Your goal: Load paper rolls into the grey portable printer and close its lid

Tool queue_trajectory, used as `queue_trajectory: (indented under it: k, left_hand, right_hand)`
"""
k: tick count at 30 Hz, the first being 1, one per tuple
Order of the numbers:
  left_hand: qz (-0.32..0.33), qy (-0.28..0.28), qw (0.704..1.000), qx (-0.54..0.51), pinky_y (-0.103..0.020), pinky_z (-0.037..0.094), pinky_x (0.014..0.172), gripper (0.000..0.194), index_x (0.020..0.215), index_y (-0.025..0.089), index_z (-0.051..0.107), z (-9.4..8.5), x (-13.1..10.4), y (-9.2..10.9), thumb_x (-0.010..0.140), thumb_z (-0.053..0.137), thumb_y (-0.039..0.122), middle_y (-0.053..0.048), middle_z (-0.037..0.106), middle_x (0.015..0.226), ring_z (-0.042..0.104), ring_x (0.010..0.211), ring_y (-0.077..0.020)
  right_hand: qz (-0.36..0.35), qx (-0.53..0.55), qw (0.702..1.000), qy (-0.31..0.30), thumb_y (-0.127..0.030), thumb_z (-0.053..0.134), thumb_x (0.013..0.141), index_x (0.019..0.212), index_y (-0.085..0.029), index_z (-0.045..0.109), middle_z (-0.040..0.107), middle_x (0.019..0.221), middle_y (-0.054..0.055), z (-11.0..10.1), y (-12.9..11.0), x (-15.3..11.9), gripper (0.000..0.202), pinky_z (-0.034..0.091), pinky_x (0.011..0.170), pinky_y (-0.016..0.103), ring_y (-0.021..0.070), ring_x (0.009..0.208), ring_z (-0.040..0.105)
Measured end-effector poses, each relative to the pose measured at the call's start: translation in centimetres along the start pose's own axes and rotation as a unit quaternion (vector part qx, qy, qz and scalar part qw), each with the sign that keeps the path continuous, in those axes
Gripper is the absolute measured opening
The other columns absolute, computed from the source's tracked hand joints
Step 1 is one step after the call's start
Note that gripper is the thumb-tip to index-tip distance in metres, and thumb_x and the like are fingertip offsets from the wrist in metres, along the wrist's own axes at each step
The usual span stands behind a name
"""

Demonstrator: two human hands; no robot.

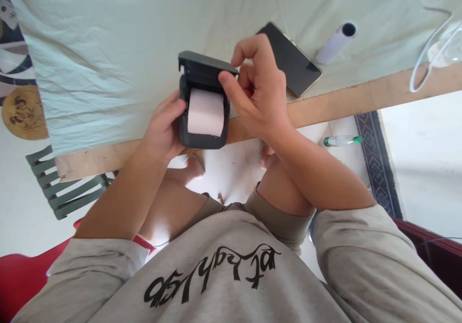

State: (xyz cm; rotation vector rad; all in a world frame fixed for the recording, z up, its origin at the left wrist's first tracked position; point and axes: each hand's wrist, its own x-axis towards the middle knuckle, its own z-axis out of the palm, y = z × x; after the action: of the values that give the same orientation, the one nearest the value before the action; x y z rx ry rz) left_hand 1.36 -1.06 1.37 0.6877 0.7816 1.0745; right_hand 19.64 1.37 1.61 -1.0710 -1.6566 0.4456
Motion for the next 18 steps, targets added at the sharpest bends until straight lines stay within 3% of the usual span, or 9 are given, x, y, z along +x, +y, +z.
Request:
queue_trajectory:
  k: [2, 5, 8, 10, 11, 15, 18]
  left_hand:
    - [0.001, -0.003, 1.000, 0.013, -0.020, 0.049, 0.060, 0.014, 0.096, 0.017, 0.064, 0.0, -0.1, 0.1, 0.087, 0.054, 0.021, 0.000, 0.065, 0.077, 0.062, 0.066, -0.0101]
    - [0.011, -0.013, 1.000, 0.017, -0.020, 0.048, 0.058, 0.014, 0.094, 0.014, 0.064, 0.0, -0.1, 0.1, 0.087, 0.054, 0.022, 0.000, 0.063, 0.073, 0.063, 0.067, -0.0113]
    - [0.014, -0.015, 1.000, 0.022, -0.019, 0.047, 0.057, 0.014, 0.094, 0.014, 0.063, 0.1, 0.0, 0.1, 0.087, 0.055, 0.022, 0.000, 0.061, 0.071, 0.064, 0.069, -0.0119]
    - [0.017, -0.013, 1.000, 0.021, -0.017, 0.045, 0.054, 0.012, 0.094, 0.014, 0.063, 0.3, -0.1, 0.2, 0.087, 0.056, 0.021, 0.000, 0.061, 0.071, 0.063, 0.066, -0.0101]
    - [0.018, -0.011, 1.000, 0.021, -0.016, 0.045, 0.053, 0.012, 0.094, 0.014, 0.063, 0.5, -0.2, 0.2, 0.087, 0.055, 0.021, 0.000, 0.061, 0.072, 0.062, 0.066, -0.0094]
    - [0.006, 0.000, 1.000, 0.029, -0.020, 0.046, 0.057, 0.014, 0.097, 0.016, 0.063, 0.9, -0.4, 0.3, 0.086, 0.058, 0.023, -0.002, 0.063, 0.078, 0.062, 0.066, -0.0105]
    - [-0.005, 0.002, 0.999, 0.034, -0.023, 0.044, 0.055, 0.017, 0.099, 0.020, 0.064, 0.7, -0.4, 0.3, 0.084, 0.061, 0.026, -0.002, 0.063, 0.079, 0.060, 0.063, -0.0124]
  right_hand:
    - [0.006, 0.055, 0.997, 0.046, -0.044, 0.049, 0.092, 0.083, -0.024, 0.028, 0.033, 0.072, -0.004, 0.6, 0.3, 0.1, 0.029, 0.035, 0.049, 0.025, 0.0065, 0.050, 0.038]
    - [-0.003, 0.030, 0.999, 0.035, -0.034, 0.046, 0.091, 0.080, -0.024, 0.025, 0.044, 0.075, -0.002, 0.9, 0.2, 0.3, 0.026, 0.043, 0.059, 0.027, 0.0119, 0.069, 0.054]
    - [0.004, -0.101, 0.992, -0.078, -0.024, 0.051, 0.086, 0.082, -0.023, 0.040, 0.056, 0.084, 0.000, 0.4, -0.9, 0.3, 0.012, 0.043, 0.063, 0.029, 0.0117, 0.067, 0.053]
    - [0.011, -0.182, 0.967, -0.176, -0.024, 0.050, 0.087, 0.086, -0.024, 0.053, 0.062, 0.090, 0.000, -0.1, -1.9, 0.3, 0.003, 0.044, 0.066, 0.031, 0.0133, 0.070, 0.055]
    - [0.015, -0.218, 0.952, -0.216, -0.026, 0.048, 0.088, 0.089, -0.025, 0.058, 0.064, 0.093, 0.000, -0.3, -2.5, 0.3, 0.010, 0.044, 0.067, 0.032, 0.0151, 0.074, 0.058]
    - [0.024, -0.317, 0.901, -0.295, -0.035, 0.046, 0.089, 0.102, -0.029, 0.062, 0.067, 0.106, -0.001, -0.7, -4.1, 0.5, 0.021, 0.039, 0.059, 0.035, 0.0221, 0.083, 0.063]
    - [0.038, -0.343, 0.880, -0.326, -0.036, 0.050, 0.087, 0.110, -0.028, 0.059, 0.069, 0.096, 0.001, -0.8, -4.4, 0.6, 0.026, 0.034, 0.053, 0.033, 0.0240, 0.074, 0.062]
